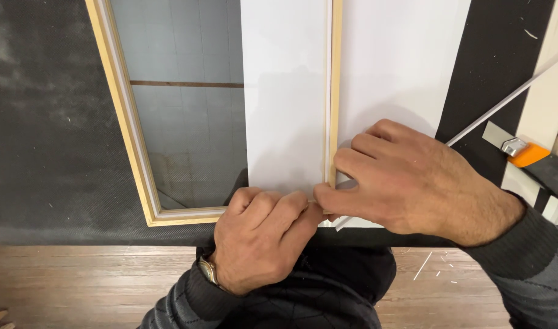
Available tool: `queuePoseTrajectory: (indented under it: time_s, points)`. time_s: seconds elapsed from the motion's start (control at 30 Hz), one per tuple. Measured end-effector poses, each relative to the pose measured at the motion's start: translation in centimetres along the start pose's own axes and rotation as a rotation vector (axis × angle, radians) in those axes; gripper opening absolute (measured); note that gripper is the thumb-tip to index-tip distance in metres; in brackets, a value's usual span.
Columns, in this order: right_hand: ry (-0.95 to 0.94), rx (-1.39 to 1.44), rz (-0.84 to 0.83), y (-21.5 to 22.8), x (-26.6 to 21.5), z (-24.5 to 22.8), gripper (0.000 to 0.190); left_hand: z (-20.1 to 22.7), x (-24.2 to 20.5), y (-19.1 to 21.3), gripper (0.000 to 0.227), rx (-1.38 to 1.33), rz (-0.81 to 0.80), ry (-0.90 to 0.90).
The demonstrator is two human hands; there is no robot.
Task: Assembling a picture frame by measuring, cutting plastic divider strips with a utility knife, and cleaning the glass pane.
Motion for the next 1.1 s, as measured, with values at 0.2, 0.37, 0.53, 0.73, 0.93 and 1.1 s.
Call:
queuePoseTrajectory:
  time_s: [0.2,0.37,0.53,0.73,0.93,1.1]
  points:
    - [0.001,-0.014,0.028,0.1,0.0,0.0,0.016,0.0,0.2,-0.1,0.023,0.012,-0.009,0.015]
    - [-0.01,0.007,0.013,-0.2,-0.2,0.0,0.017,0.1,0.2,0.0,0.024,0.029,-0.006,-0.019]
    - [-0.021,0.035,0.021,-0.2,-0.2,0.1,0.016,0.2,0.2,0.1,0.026,0.075,0.025,-0.051]
    - [-0.04,0.067,0.062,-0.4,-0.6,0.1,0.013,0.1,-0.6,-0.4,0.021,0.096,0.068,-0.055]
    - [-0.063,0.138,0.097,0.5,-0.7,-0.2,0.032,-0.2,-1.4,2.1,0.018,-0.042,0.208,-0.077]
    - [-0.099,0.166,0.157,0.5,-2.4,-0.5,0.039,-6.8,-8.0,5.0,0.027,0.026,0.035,0.263]
Point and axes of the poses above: each hand's wrist, its own x-axis towards the middle knuckle, its own y-axis out of the back of the hand, z = x × y, the point moved 6 cm from there along x, towards the middle knuckle, and after that the axes turned 7 degrees about z, right-handed, at the moved point
